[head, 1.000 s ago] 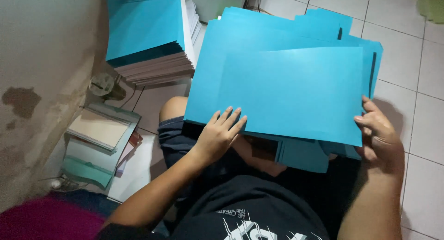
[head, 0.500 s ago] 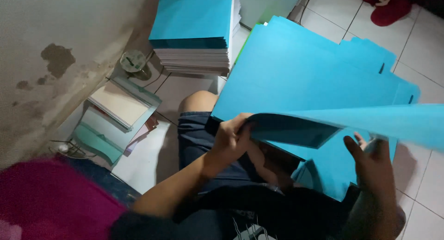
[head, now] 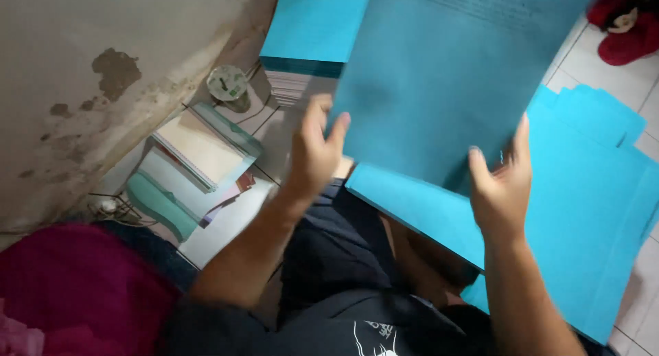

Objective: The person sits on the floor and repeatedly picks up a stack of blue paper sheets, aligns them, and places them onto a larger pile. The person uses both hands to smooth and adjust the edges of the paper stack.

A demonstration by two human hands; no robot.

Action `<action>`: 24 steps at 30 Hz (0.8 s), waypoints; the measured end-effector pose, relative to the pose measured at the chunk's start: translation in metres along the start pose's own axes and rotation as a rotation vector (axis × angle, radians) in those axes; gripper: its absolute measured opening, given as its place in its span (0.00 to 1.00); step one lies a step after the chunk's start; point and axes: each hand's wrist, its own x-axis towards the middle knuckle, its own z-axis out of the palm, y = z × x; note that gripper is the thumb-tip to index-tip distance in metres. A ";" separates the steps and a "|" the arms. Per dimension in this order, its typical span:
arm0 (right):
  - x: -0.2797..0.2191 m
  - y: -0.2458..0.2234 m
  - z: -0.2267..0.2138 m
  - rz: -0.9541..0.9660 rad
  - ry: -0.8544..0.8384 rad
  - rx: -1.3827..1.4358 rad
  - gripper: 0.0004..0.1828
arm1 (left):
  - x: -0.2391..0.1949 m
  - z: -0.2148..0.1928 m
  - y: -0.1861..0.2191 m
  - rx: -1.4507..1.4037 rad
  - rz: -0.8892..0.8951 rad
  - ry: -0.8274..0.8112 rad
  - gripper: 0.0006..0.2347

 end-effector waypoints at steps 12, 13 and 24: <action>0.190 0.242 0.138 -0.162 0.115 -0.413 0.29 | 0.153 -0.035 -0.118 0.723 0.272 -0.215 0.27; 0.181 0.241 0.142 -0.161 0.114 -0.410 0.29 | 0.148 -0.039 -0.119 0.725 0.270 -0.215 0.27; 0.136 0.150 0.135 0.233 -0.317 -0.404 0.52 | 0.135 -0.046 -0.161 0.299 -0.076 -0.121 0.29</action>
